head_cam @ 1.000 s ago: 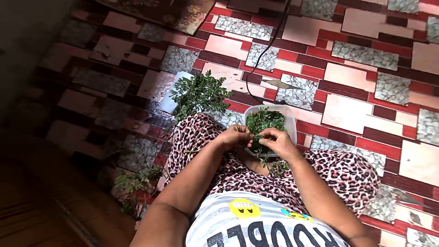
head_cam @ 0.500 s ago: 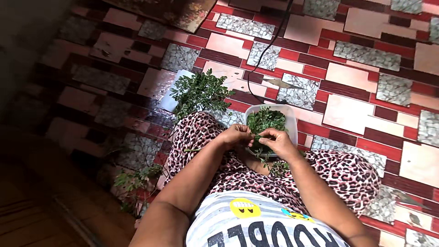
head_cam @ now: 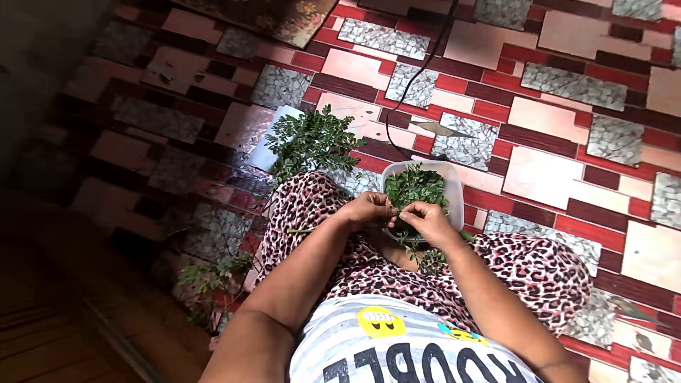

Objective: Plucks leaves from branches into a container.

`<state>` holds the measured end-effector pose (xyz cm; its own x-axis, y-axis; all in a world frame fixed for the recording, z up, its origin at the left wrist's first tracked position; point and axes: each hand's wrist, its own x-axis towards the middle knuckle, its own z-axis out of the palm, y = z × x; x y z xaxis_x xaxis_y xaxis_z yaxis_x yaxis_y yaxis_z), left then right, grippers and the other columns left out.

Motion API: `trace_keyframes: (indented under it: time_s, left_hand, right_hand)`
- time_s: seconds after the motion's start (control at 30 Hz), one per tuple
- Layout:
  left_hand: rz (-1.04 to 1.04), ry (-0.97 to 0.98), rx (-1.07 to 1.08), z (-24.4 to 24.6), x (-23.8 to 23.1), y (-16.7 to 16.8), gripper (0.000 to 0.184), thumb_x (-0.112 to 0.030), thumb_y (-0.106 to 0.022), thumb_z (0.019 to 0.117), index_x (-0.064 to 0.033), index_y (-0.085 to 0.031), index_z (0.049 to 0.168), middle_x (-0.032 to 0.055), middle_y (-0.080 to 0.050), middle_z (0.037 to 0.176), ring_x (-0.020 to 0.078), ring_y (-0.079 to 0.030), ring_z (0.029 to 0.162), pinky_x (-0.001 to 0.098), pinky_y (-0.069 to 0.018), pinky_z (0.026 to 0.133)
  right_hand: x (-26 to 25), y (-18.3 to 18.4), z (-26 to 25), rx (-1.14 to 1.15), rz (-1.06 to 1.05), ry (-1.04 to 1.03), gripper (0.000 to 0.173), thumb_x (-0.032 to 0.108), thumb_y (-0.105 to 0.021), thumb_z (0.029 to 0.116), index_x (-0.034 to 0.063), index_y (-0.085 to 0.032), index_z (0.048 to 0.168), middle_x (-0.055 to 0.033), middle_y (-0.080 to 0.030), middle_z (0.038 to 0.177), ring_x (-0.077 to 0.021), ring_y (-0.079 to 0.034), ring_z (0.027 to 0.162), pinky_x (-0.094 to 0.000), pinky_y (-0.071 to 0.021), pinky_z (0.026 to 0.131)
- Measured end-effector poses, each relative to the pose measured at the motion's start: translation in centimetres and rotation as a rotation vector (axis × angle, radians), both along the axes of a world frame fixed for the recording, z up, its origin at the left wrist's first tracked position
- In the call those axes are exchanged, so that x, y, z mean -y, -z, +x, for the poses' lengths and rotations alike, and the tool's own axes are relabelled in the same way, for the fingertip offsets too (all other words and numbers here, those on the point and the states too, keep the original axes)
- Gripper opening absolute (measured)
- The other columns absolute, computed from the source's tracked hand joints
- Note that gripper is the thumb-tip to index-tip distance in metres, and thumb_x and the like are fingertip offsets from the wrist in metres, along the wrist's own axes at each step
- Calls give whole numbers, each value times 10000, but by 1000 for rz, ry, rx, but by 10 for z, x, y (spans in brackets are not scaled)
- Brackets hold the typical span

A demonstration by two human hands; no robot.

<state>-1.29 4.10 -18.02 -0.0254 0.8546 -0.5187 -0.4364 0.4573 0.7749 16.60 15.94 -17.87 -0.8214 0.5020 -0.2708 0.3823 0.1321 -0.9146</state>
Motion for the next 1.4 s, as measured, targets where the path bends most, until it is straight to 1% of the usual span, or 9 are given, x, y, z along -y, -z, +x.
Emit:
trace_keyframes:
  time_s: [0.23,0.43,0.53,0.7,0.77,0.87,1.1,1.23,1.4]
  left_hand:
    - [25,10,-16,0,0,4,113,-11,-561,1012,-22,-622,917,53,-705,822,136,-698,731,310,-605,735]
    - [6,-5,-7,2,0,1,125,-7,-542,1018,-18,-616,919,48,-697,802,136,-695,717,304,-606,729]
    - [6,-24,-14,3,2,-3,148,-13,-537,1021,-24,-621,899,42,-693,787,119,-689,694,279,-603,706]
    - [2,-8,13,0,-1,1,125,-19,-555,1019,-29,-611,908,52,-701,815,139,-698,725,309,-606,725]
    - [0,3,-8,0,-1,3,106,-20,-573,1009,-30,-624,917,46,-701,800,128,-691,701,302,-603,694]
    - [9,10,-45,-1,-1,4,98,-23,-595,997,-31,-628,906,34,-684,779,117,-674,686,302,-595,686]
    - [33,4,-42,1,-2,4,95,-24,-612,994,-17,-624,900,61,-716,816,136,-706,726,303,-606,716]
    - [31,-13,-73,8,0,-4,131,-28,-607,1000,-24,-619,870,53,-708,797,107,-690,694,260,-590,681]
    - [64,-28,-93,12,3,-21,143,-22,-593,1009,-14,-605,867,52,-708,801,118,-698,709,273,-598,711]
  right_hand:
    - [4,4,-3,-50,45,3,121,102,-643,1001,7,-695,945,-71,-677,903,-115,-640,834,-323,-543,803]
    - [2,6,1,-153,14,-20,105,36,-598,991,2,-677,931,-79,-676,1009,-111,-644,923,-302,-546,844]
    - [-2,0,5,-166,72,30,100,4,-618,939,9,-666,851,-83,-674,1040,-113,-633,912,-282,-543,793]
    - [-1,2,6,-64,178,17,136,149,-748,916,20,-715,942,-124,-669,1126,-202,-653,1029,-394,-560,899]
    - [5,5,2,-98,185,11,240,214,-812,873,22,-706,972,-118,-672,1103,-207,-645,1035,-405,-547,924]
    - [12,7,-3,-150,242,34,266,192,-834,849,6,-697,980,-127,-679,1054,-222,-656,994,-413,-551,907]
    - [16,9,-3,-221,359,74,39,38,-725,902,0,-715,897,-117,-700,1016,-220,-666,1018,-413,-544,946]
    - [21,7,-3,-184,425,82,61,38,-687,924,-12,-703,892,-136,-698,1010,-254,-667,1009,-451,-536,943]
    - [25,-10,3,-131,555,3,113,41,-583,973,-40,-654,935,-189,-667,1034,-323,-657,1034,-496,-535,940]
